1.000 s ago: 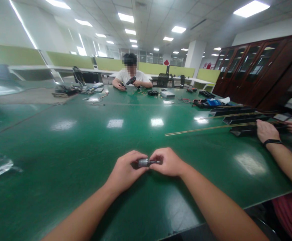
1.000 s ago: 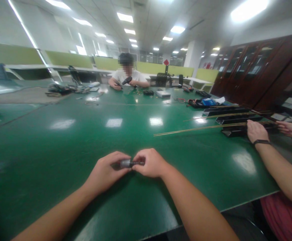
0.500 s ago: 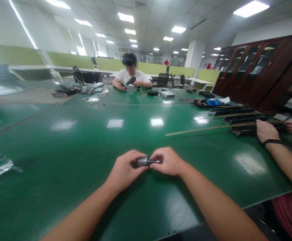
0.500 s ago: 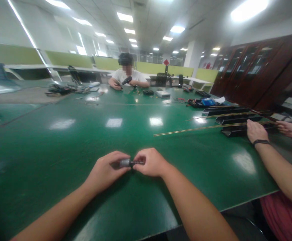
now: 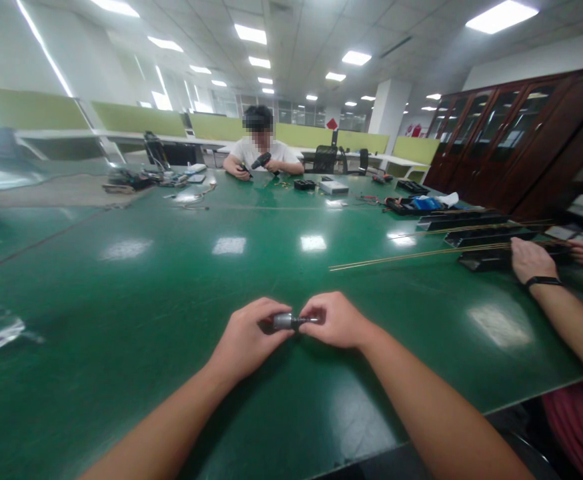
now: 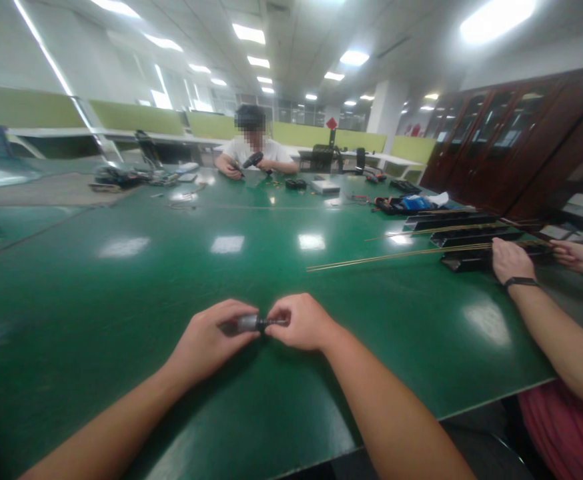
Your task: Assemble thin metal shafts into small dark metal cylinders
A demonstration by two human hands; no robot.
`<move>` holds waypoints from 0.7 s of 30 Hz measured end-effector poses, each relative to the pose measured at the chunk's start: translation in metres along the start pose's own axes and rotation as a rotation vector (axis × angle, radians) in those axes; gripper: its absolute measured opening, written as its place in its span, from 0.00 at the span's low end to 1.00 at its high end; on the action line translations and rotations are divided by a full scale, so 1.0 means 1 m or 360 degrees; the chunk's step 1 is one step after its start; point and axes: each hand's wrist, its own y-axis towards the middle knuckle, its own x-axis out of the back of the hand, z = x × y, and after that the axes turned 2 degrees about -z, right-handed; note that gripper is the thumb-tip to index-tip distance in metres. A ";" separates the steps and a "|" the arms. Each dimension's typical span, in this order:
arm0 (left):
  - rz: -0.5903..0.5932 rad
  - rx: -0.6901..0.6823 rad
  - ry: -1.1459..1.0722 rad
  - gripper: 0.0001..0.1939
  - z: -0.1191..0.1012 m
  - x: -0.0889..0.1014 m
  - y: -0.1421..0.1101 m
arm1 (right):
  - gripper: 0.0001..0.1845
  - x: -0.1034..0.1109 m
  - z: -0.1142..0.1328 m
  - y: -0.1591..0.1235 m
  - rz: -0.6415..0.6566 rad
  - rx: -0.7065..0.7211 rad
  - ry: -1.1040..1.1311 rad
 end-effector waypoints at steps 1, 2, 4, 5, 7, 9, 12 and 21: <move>0.0001 0.0001 0.0000 0.10 0.000 0.000 0.000 | 0.06 0.000 0.000 0.000 0.0002 -0.0002 -0.0001; 0.0003 0.0002 0.0001 0.10 0.000 0.001 0.000 | 0.06 0.000 0.000 0.000 0.0004 -0.0005 -0.0002; 0.0002 0.0000 0.0003 0.10 -0.001 0.001 0.001 | 0.06 0.000 0.000 0.000 0.0006 -0.0015 -0.0003; 0.0002 -0.0002 0.0002 0.10 -0.001 0.002 0.001 | 0.06 0.000 0.000 0.000 0.0008 -0.0020 -0.0003; 0.0002 -0.0005 -0.0006 0.10 -0.001 0.002 0.001 | 0.06 0.001 0.001 0.000 0.0007 -0.0027 -0.0009; -0.0002 0.0000 -0.0011 0.10 -0.001 0.003 0.002 | 0.06 0.002 0.001 0.000 0.0004 -0.0027 -0.0010; 0.0003 0.0020 -0.0008 0.11 0.000 0.003 0.001 | 0.06 0.002 0.000 0.000 -0.0004 -0.0020 -0.0006; -0.0006 0.0031 -0.0027 0.11 0.002 0.002 0.001 | 0.06 0.003 -0.001 0.000 0.0002 -0.0064 0.0010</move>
